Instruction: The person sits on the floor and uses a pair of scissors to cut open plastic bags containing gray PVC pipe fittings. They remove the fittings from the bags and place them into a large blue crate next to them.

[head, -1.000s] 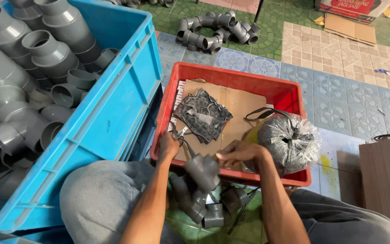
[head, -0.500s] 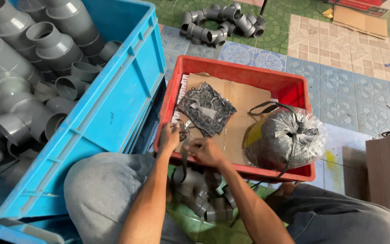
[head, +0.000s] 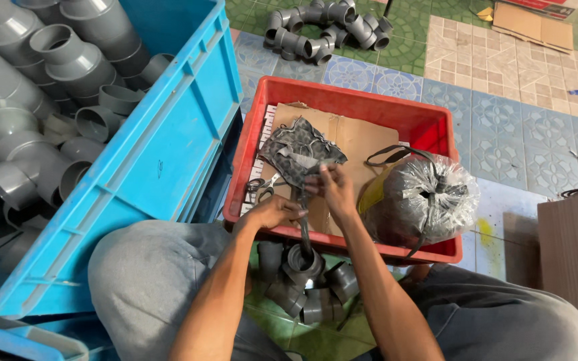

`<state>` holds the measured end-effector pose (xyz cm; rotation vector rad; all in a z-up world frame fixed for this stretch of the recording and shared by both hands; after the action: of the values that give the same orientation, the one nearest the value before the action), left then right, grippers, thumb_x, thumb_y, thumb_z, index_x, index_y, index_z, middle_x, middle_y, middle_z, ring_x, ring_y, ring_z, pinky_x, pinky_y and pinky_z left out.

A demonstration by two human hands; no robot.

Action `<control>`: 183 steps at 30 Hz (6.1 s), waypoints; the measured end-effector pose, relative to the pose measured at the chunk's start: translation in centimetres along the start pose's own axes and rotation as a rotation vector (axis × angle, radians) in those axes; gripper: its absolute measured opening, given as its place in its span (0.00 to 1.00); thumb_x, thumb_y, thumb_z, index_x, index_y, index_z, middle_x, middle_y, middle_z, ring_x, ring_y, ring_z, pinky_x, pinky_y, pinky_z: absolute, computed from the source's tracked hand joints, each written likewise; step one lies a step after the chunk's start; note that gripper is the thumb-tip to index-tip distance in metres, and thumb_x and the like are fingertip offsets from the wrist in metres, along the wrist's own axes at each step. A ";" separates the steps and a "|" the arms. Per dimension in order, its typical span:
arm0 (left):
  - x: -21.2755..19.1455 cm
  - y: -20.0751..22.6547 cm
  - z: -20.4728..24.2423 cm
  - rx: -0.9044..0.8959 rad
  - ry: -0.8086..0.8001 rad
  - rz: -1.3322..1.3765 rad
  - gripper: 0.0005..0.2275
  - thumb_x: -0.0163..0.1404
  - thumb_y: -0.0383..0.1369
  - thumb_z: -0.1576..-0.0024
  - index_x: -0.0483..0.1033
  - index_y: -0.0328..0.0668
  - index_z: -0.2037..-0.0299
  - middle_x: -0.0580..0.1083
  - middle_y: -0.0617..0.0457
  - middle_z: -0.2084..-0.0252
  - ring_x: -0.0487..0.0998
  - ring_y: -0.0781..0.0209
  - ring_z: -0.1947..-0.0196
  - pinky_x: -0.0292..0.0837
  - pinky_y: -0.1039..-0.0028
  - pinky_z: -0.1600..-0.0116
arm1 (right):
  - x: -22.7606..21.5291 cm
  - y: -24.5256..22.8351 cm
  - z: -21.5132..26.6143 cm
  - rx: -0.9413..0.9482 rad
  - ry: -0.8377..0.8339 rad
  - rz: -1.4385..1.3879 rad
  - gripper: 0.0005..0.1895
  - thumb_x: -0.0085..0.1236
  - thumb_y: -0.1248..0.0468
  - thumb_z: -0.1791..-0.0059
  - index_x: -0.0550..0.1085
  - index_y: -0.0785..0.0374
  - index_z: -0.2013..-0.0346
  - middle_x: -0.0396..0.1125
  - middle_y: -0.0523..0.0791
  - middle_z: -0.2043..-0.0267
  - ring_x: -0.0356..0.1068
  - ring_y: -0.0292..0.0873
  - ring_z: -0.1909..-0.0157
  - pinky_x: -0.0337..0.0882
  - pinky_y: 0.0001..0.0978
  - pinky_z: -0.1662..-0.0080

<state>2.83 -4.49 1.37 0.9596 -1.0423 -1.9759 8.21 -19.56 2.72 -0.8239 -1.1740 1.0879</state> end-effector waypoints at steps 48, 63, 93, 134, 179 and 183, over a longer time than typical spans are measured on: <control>-0.6 -2.2 -2.2 -0.091 0.052 0.080 0.29 0.49 0.66 0.52 0.84 0.54 0.58 0.81 0.51 0.60 0.77 0.56 0.52 0.70 0.66 0.45 | -1.0 -2.8 4.2 0.393 -0.677 0.381 0.14 0.53 0.63 0.48 0.79 0.74 0.65 0.74 0.56 0.75 0.76 0.47 0.74 0.75 0.34 0.63; -0.7 7.0 1.7 0.155 0.121 -0.117 0.14 0.50 0.43 0.40 0.79 0.41 0.71 0.79 0.50 0.68 0.79 0.50 0.62 0.72 0.64 0.53 | -2.1 0.1 4.6 0.409 -0.723 0.708 0.32 0.73 0.59 0.60 0.74 0.68 0.45 0.73 0.59 0.53 0.74 0.47 0.63 0.76 0.31 0.63; 2.4 8.4 4.6 0.307 0.332 0.401 0.13 0.50 0.37 0.37 0.76 0.40 0.72 0.70 0.53 0.81 0.69 0.65 0.76 0.67 0.77 0.70 | -5.7 7.2 5.3 0.508 -0.631 0.203 0.33 0.69 0.55 0.59 0.73 0.67 0.43 0.70 0.55 0.43 0.69 0.54 0.42 0.67 0.49 0.39; 1.4 10.3 2.9 0.448 0.129 0.743 0.12 0.45 0.33 0.34 0.72 0.38 0.69 0.69 0.53 0.84 0.69 0.66 0.87 0.66 0.80 0.79 | 0.4 -2.5 9.0 0.327 -0.814 0.755 0.40 0.82 0.53 0.73 0.75 0.61 0.51 0.71 0.51 0.50 0.66 0.57 0.44 0.68 0.51 0.45; 0.5 6.6 1.3 0.284 0.423 0.465 0.14 0.43 0.39 0.34 0.73 0.37 0.64 0.76 0.49 0.78 0.77 0.65 0.78 0.74 0.75 0.68 | 0.0 2.5 10.1 0.494 -0.857 0.907 0.41 0.76 0.53 0.68 0.73 0.60 0.42 0.69 0.49 0.42 0.66 0.51 0.38 0.64 0.45 0.35; 0.4 8.2 4.1 0.245 0.469 0.407 0.14 0.43 0.42 0.34 0.74 0.37 0.60 0.80 0.51 0.71 0.76 0.66 0.68 0.66 0.75 0.57 | 1.1 0.4 9.1 0.280 -0.878 0.831 0.27 0.63 0.51 0.54 0.74 0.59 0.44 0.67 0.53 0.39 0.62 0.54 0.34 0.60 0.48 0.33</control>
<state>1.10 -6.93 10.07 1.1615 -1.1117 -1.2347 -0.77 -18.75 4.66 -0.6123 -1.3430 2.4072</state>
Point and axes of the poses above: each hand's wrist, its own z-axis away from the middle knuckle, its own x-axis out of the palm, y = z × x, the point moved 6 cm from there along -z, towards the middle knuckle
